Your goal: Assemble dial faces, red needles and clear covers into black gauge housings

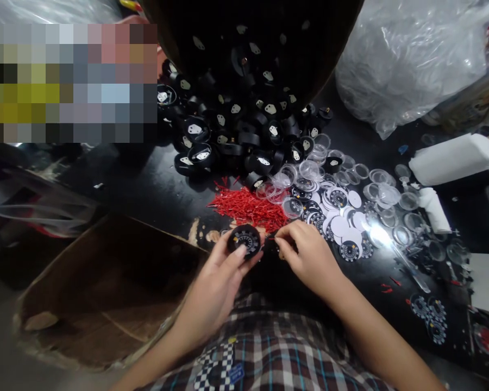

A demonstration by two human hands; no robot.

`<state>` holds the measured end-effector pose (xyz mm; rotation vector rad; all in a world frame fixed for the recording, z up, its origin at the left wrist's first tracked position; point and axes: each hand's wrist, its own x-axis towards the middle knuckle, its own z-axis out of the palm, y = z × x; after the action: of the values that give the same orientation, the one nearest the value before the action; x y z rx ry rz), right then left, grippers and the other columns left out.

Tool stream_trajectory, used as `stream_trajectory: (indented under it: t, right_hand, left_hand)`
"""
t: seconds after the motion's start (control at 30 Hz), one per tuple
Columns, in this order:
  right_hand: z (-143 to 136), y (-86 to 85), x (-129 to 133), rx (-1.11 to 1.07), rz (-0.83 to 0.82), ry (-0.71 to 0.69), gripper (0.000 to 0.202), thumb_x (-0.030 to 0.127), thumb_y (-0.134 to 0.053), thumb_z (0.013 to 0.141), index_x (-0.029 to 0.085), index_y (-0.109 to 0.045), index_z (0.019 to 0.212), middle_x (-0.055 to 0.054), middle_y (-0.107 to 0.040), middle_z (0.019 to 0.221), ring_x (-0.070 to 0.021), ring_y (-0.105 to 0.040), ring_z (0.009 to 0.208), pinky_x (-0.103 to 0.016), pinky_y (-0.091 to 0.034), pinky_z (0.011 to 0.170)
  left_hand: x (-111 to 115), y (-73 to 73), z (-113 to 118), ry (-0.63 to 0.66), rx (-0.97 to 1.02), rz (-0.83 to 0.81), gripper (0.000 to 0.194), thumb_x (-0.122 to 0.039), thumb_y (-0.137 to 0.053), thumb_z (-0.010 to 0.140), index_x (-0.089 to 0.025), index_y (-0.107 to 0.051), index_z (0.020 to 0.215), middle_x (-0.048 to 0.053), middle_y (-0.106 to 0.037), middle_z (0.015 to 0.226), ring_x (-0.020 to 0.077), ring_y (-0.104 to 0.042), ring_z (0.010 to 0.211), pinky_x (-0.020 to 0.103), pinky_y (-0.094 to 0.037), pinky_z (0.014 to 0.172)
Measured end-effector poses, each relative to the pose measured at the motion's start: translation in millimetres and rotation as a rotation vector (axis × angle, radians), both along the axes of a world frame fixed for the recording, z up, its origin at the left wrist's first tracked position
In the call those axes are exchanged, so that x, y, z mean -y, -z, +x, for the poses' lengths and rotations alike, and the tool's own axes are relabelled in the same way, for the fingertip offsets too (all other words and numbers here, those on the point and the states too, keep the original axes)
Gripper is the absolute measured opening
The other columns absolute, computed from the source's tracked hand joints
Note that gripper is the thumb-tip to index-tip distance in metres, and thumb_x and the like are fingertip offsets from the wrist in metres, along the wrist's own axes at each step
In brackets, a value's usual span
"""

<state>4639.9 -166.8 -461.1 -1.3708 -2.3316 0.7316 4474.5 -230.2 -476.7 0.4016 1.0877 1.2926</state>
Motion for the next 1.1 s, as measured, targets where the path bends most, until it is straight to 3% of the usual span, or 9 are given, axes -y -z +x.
stream_trajectory:
  t: [0.1, 0.2, 0.3, 0.5, 0.63, 0.8, 1.1]
  right_hand:
    - [-1.3, -7.6, 6.4, -0.173, -0.129, 0.115, 0.006, 0.018, -0.057, 0.092, 0.018, -0.062, 0.088, -0.003, -0.068, 0.086, -0.017, -0.059, 0.079, -0.031, -0.043, 0.075]
    - [1.1, -11.4, 8.5, -0.348, -0.312, 0.246, 0.004, 0.024, -0.061, 0.089, 0.02, -0.063, 0.088, 0.0, -0.068, 0.083, -0.0148, -0.061, 0.075, -0.028, -0.045, 0.07]
    - [5.9, -15.4, 7.6, -0.407, -0.399, 0.283, 0.012, 0.031, -0.064, 0.088, 0.02, -0.063, 0.081, 0.002, -0.066, 0.077, -0.0136, -0.059, 0.072, -0.027, -0.044, 0.067]
    - [7.3, -28.8, 11.8, -0.4, -0.208, 0.187, 0.012, 0.026, -0.062, 0.091, 0.02, -0.061, 0.08, 0.002, -0.064, 0.079, -0.0133, -0.058, 0.077, -0.027, -0.043, 0.073]
    - [4.7, -31.1, 13.7, -0.287, -0.09, 0.109, 0.011, 0.02, -0.056, 0.094, 0.019, -0.062, 0.084, -0.001, -0.061, 0.084, -0.0156, -0.056, 0.082, -0.031, -0.04, 0.079]
    - [6.8, -30.4, 12.7, -0.202, -0.092, 0.113, 0.012, 0.02, -0.056, 0.093, 0.019, -0.06, 0.082, -0.001, -0.058, 0.083, -0.0163, -0.053, 0.081, -0.032, -0.038, 0.075]
    - [8.5, -34.7, 16.5, -0.275, -0.103, 0.114, 0.013, 0.018, -0.055, 0.093, 0.02, -0.058, 0.08, 0.0, -0.056, 0.08, -0.0145, -0.053, 0.077, -0.028, -0.04, 0.072]
  left_hand:
    - [-5.0, -5.1, 12.7, -0.013, 0.137, 0.001, 0.028, -0.027, -0.064, 0.089, -0.023, -0.062, 0.116, 0.007, -0.071, 0.119, 0.0228, -0.06, 0.122, 0.041, -0.044, 0.111]
    - [-5.1, -6.0, 19.1, -0.038, 0.112, 0.045, 0.025, -0.028, -0.067, 0.088, -0.024, -0.065, 0.113, 0.005, -0.073, 0.115, 0.0208, -0.062, 0.119, 0.039, -0.041, 0.112]
    - [-4.2, -6.7, 19.6, -0.042, 0.081, 0.095, 0.025, -0.029, -0.07, 0.086, -0.027, -0.067, 0.11, 0.003, -0.074, 0.11, 0.0195, -0.063, 0.118, 0.036, -0.04, 0.113]
    - [-15.6, -6.6, 19.1, -0.067, -0.019, 0.097, 0.044, -0.03, -0.067, 0.088, -0.039, -0.056, 0.129, -0.001, -0.07, 0.118, 0.0173, -0.063, 0.115, 0.031, -0.048, 0.103]
    - [-20.2, 0.6, 27.9, 0.068, -0.09, 0.051, 0.033, -0.032, -0.068, 0.087, -0.034, -0.064, 0.119, -0.002, -0.067, 0.122, 0.0166, -0.061, 0.116, 0.026, -0.048, 0.1]
    - [-17.5, 5.4, 32.6, 0.127, -0.16, 0.144, 0.027, -0.034, -0.066, 0.088, -0.032, -0.065, 0.116, -0.002, -0.066, 0.121, 0.0169, -0.061, 0.114, 0.028, -0.047, 0.101]
    - [-15.2, -5.2, 24.9, 0.147, -0.317, 0.183, 0.023, -0.031, -0.066, 0.087, -0.028, -0.064, 0.11, -0.001, -0.068, 0.106, 0.0154, -0.063, 0.103, 0.024, -0.049, 0.092]
